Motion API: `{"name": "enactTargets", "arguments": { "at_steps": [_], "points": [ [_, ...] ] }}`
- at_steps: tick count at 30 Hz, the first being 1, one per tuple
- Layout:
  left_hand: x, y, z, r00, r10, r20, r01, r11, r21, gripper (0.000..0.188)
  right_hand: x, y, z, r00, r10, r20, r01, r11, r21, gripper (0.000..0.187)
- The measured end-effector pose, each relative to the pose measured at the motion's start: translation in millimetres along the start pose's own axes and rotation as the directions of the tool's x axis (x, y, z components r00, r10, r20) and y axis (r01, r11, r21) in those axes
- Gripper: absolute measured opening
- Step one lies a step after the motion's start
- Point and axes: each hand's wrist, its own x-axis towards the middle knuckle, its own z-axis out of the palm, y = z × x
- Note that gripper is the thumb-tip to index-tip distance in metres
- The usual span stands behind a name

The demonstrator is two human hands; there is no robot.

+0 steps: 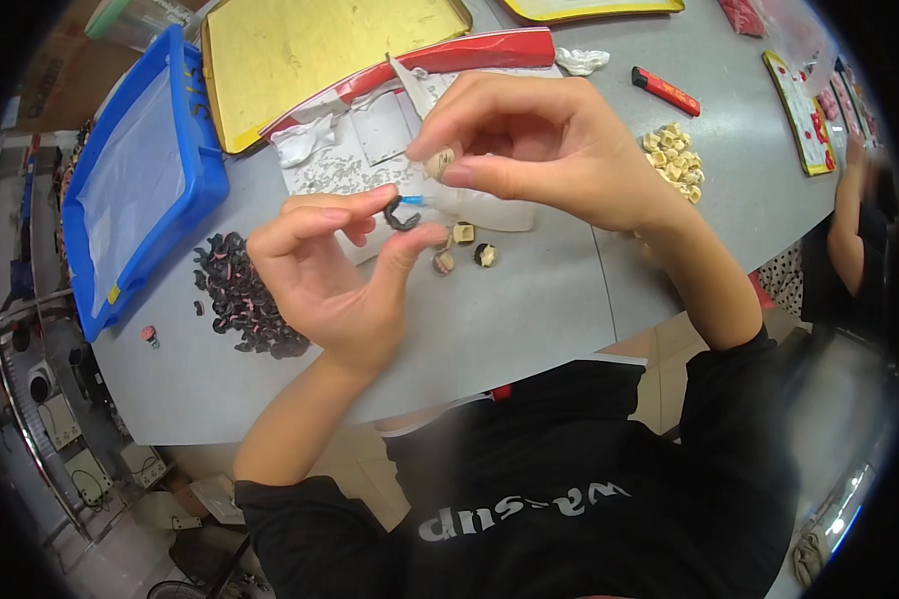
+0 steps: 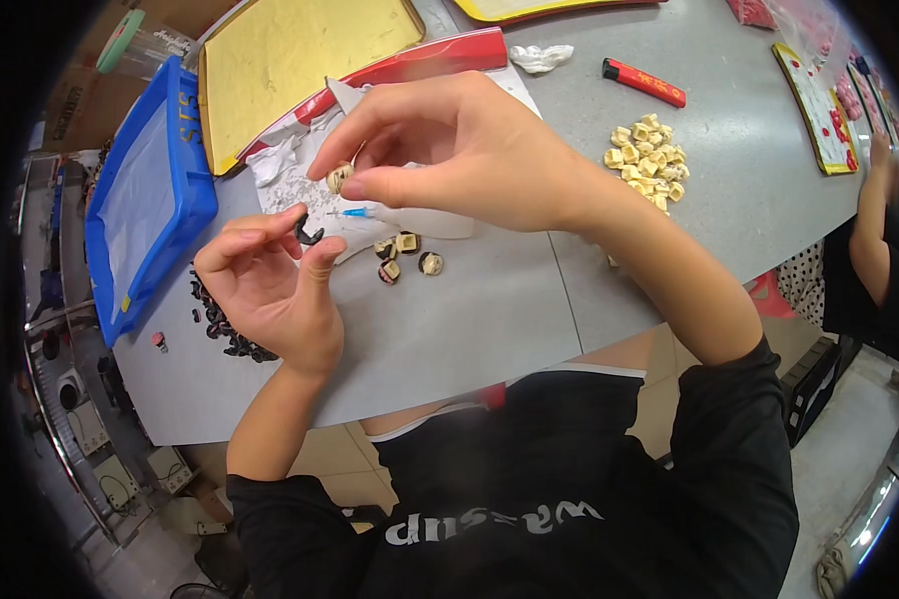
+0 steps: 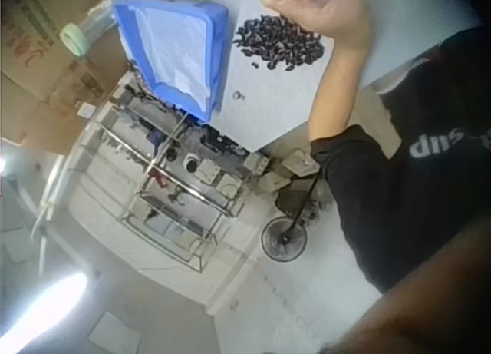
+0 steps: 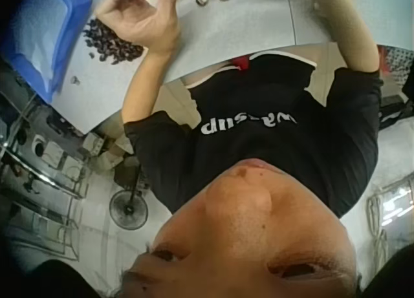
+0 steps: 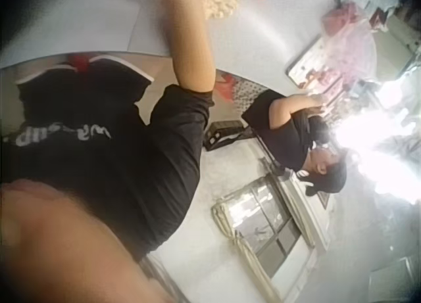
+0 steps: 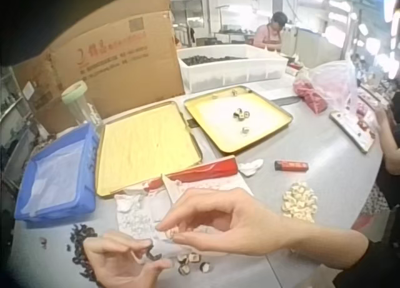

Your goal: Assembling small plastic toy components by applying glue and joining parts together.

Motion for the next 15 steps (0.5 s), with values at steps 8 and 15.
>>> {"name": "enactTargets", "arguments": {
  "at_steps": [8,15],
  "points": [
    [1.0,-0.1,0.3,0.998,0.054,0.023,-0.053,0.999,-0.011,0.055,-3.5,-4.9,8.4,0.967,0.246,0.07,-0.255,0.941,0.222,0.023],
    [-1.2,-0.5,0.2,0.996,0.077,0.04,-0.077,0.997,-0.008,0.052,-4.1,-2.6,11.4,0.93,0.36,0.075,-0.363,0.867,0.34,0.029]
  ]
}}
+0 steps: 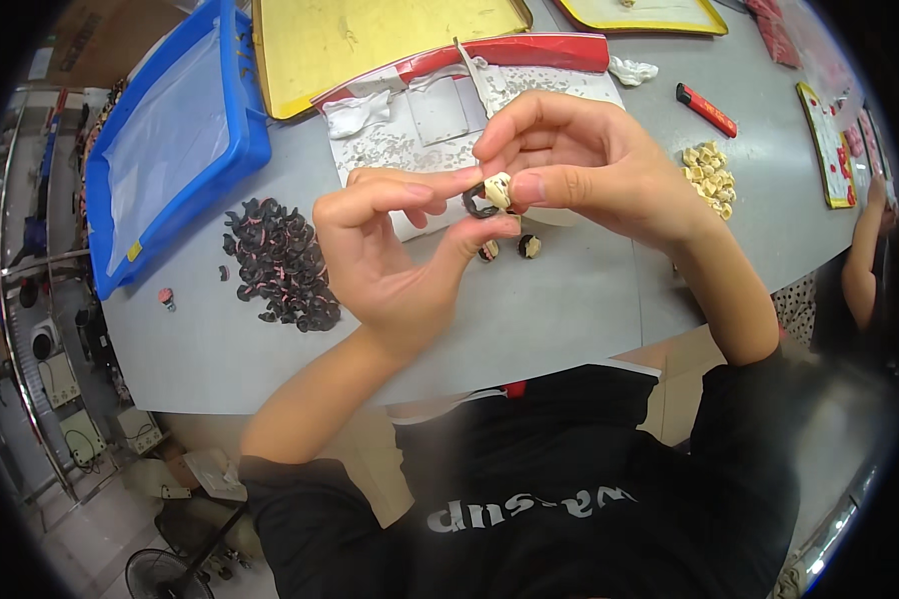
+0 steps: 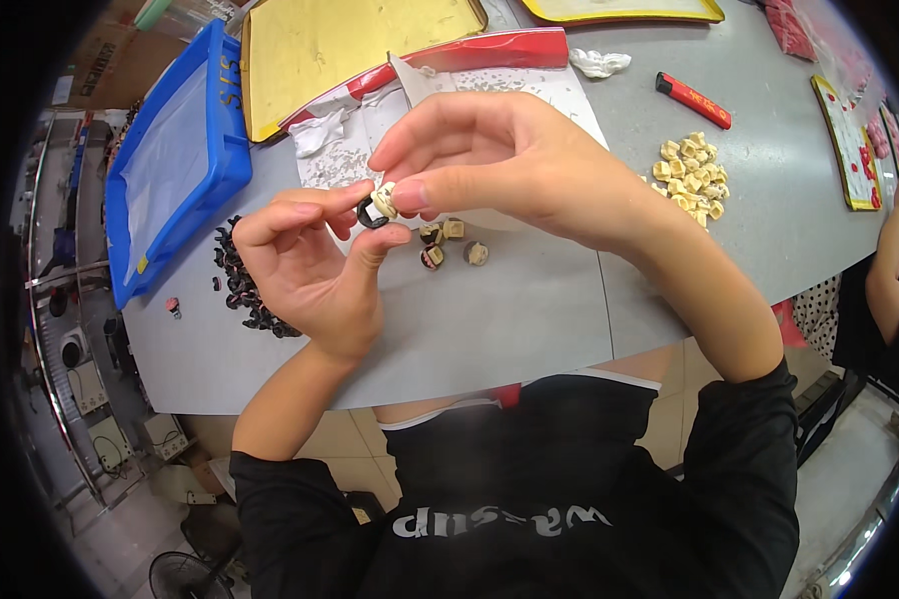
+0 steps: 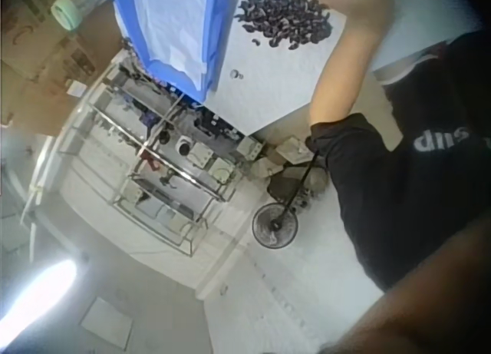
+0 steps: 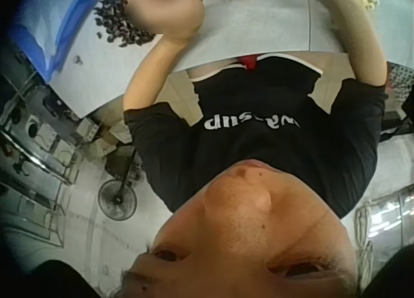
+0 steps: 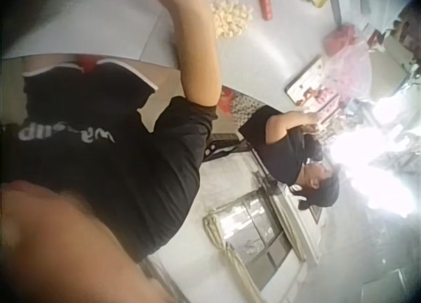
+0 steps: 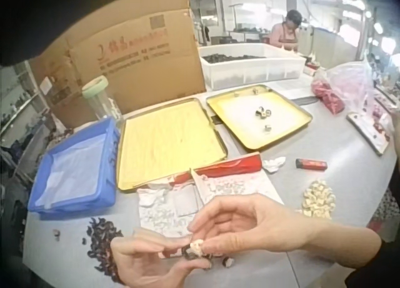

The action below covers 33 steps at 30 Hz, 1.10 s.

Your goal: Assembling small plastic toy components by applying glue and joining parts together.

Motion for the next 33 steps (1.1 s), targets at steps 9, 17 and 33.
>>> {"name": "enactTargets", "arguments": {
  "at_steps": [9,17,33],
  "points": [
    [-4.0,-1.4,1.6,1.0,-0.022,-0.014,0.021,1.0,-0.022,0.049,-1.5,-1.7,3.5,0.997,0.068,0.023,-0.07,0.995,0.064,0.028],
    [-4.6,-0.5,1.5,1.0,-0.017,-0.02,0.016,0.999,-0.048,0.049,-1.4,-0.5,5.6,0.992,0.119,0.041,-0.124,0.973,0.193,0.03],
    [0.3,6.5,2.0,0.997,0.051,0.051,-0.043,0.989,-0.144,0.049,-1.7,5.9,6.6,0.995,0.101,0.018,-0.102,0.974,0.202,0.043]
  ]
}}
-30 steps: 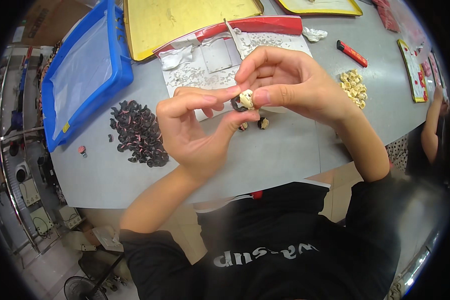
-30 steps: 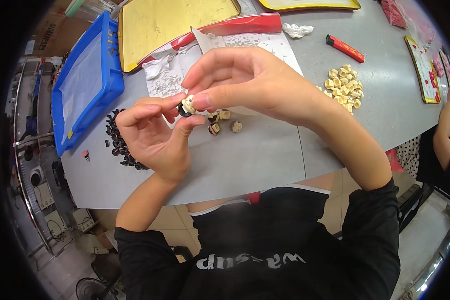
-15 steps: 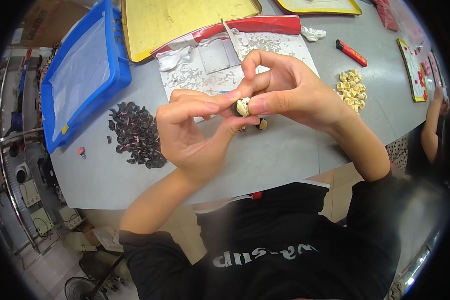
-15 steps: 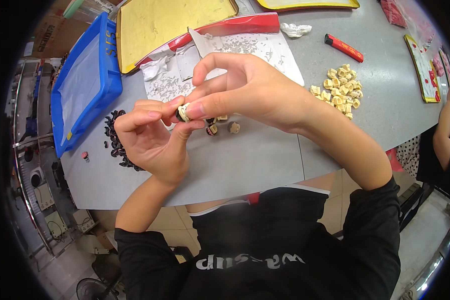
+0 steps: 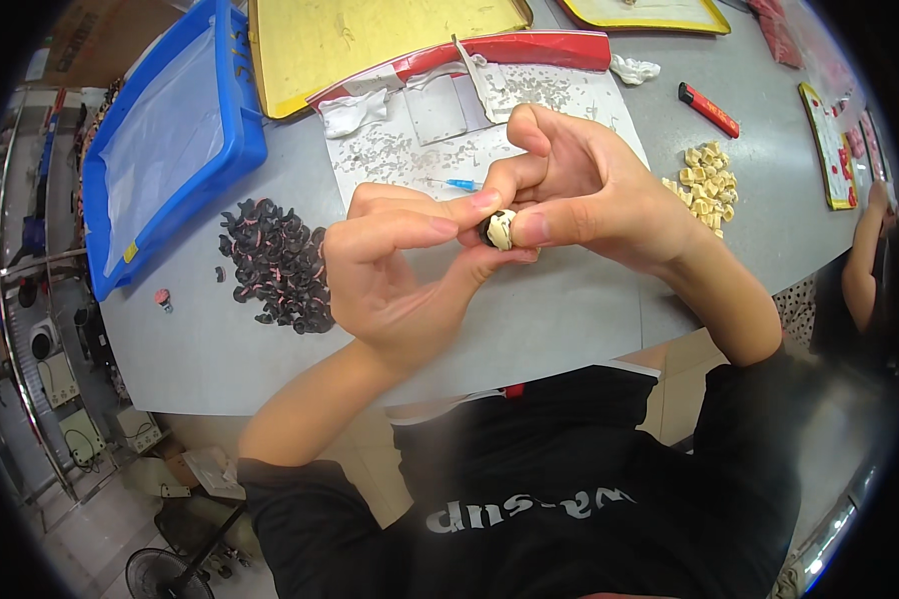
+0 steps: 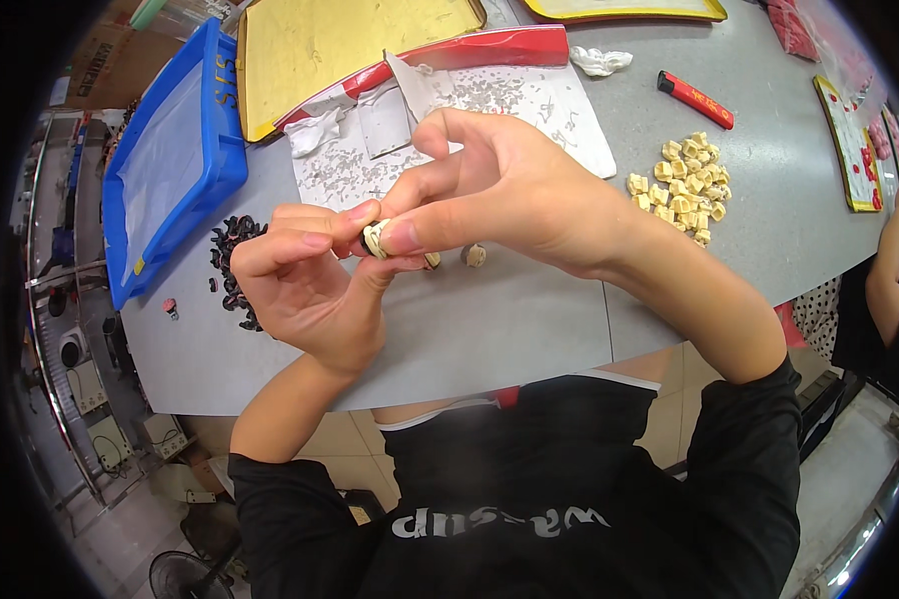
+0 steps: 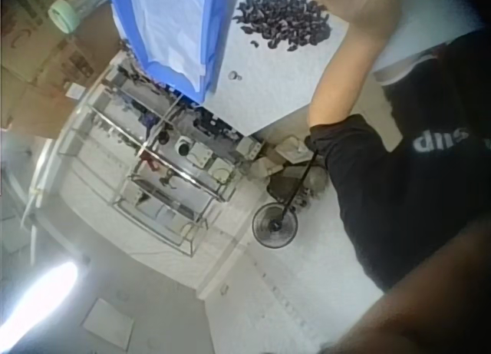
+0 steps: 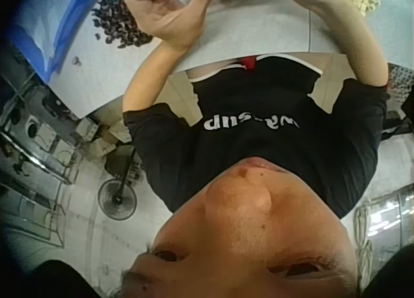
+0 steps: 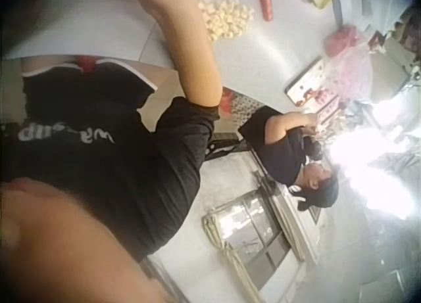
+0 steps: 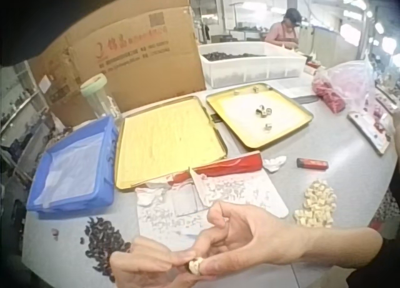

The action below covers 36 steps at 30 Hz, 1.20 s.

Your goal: Assembling small plastic toy components by applying glue and joining parts together.

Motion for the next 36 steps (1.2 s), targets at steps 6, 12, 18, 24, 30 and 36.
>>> {"name": "enactTargets", "arguments": {
  "at_steps": [6,12,18,24,30,36],
  "points": [
    [0.0,0.6,-1.6,1.0,-0.001,0.008,0.001,0.999,0.055,0.048,-0.1,-1.2,2.0,1.0,0.015,-0.009,-0.015,1.0,0.001,0.042],
    [-0.7,1.4,-1.5,1.0,-0.015,0.01,0.014,0.998,0.061,0.047,-1.0,-1.8,2.6,1.0,0.025,-0.007,-0.025,0.999,0.027,0.042],
    [-2.7,1.2,-3.5,1.0,-0.016,0.024,0.014,0.996,0.085,0.047,-1.1,-1.8,2.9,0.999,0.036,0.001,-0.036,0.999,0.038,0.043],
    [-3.9,9.1,1.8,1.0,0.003,0.012,-0.003,0.997,0.074,0.044,-3.3,-2.2,3.4,0.995,-0.029,0.097,0.02,0.995,0.1,0.044],
    [0.4,16.3,1.3,0.998,-0.009,0.063,0.003,0.995,0.102,0.046,-7.0,-1.1,6.7,0.993,-0.059,0.1,0.043,0.987,0.156,0.044],
    [2.0,5.5,0.8,0.996,-0.042,0.073,0.033,0.992,0.119,0.043,-7.5,1.1,11.2,1.0,0.0,0.009,-0.002,0.972,0.233,0.037]
  ]
}}
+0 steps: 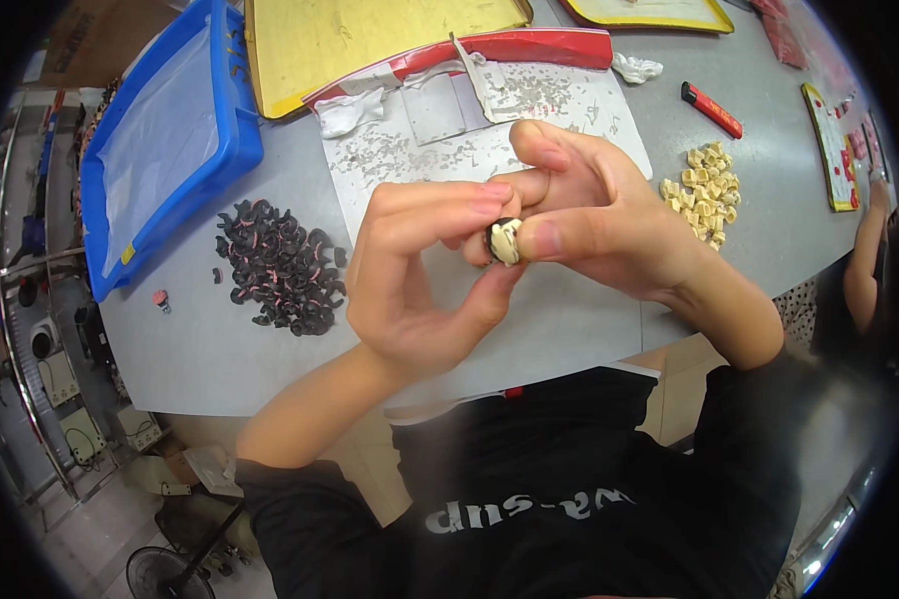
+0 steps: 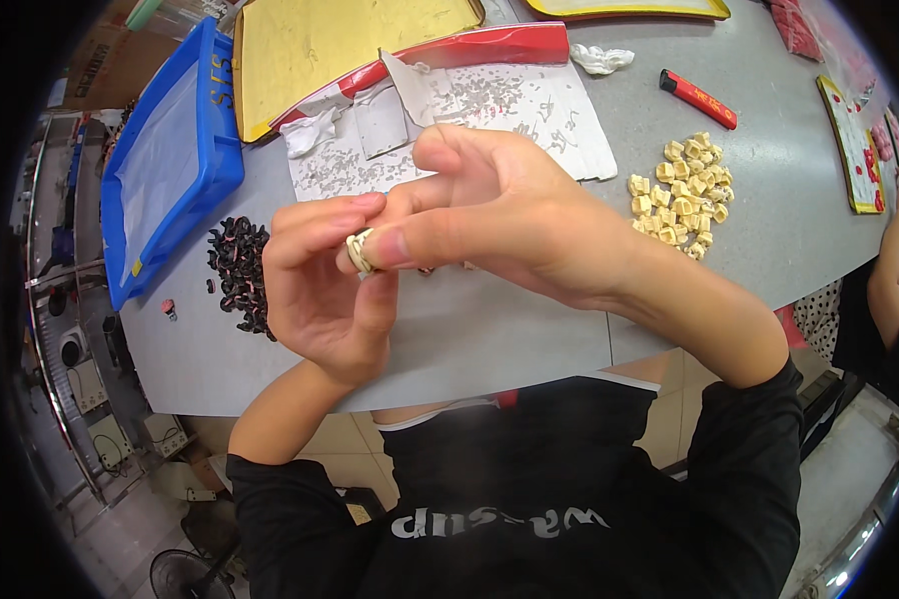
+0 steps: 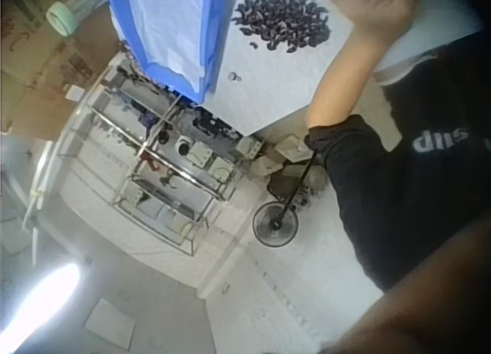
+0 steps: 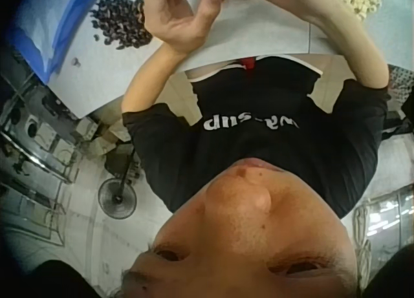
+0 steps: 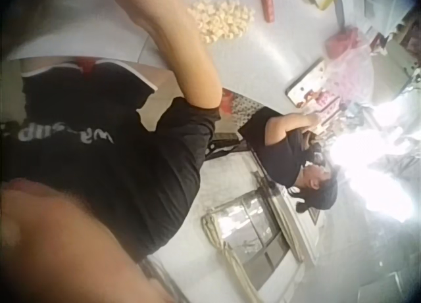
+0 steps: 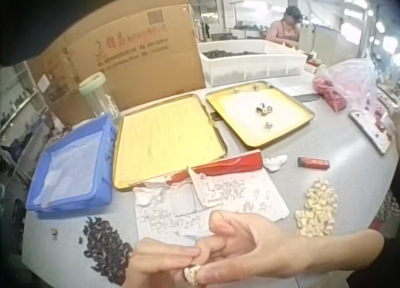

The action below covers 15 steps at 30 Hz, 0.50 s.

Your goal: Assembling small plastic toy components by applying glue and joining parts together.

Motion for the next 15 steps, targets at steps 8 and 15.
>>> {"name": "enactTargets", "arguments": {
  "at_steps": [8,15],
  "points": [
    [-4.6,0.9,2.4,0.972,-0.233,-0.026,0.226,0.96,-0.165,0.034,-1.5,-1.1,-1.6,0.998,-0.044,-0.053,0.024,0.942,-0.334,0.028],
    [-5.1,5.2,3.6,0.969,-0.242,0.046,0.238,0.874,-0.424,0.029,9.1,-9.0,-10.9,0.631,-0.527,0.57,0.633,-0.076,-0.771,0.032]
  ]
}}
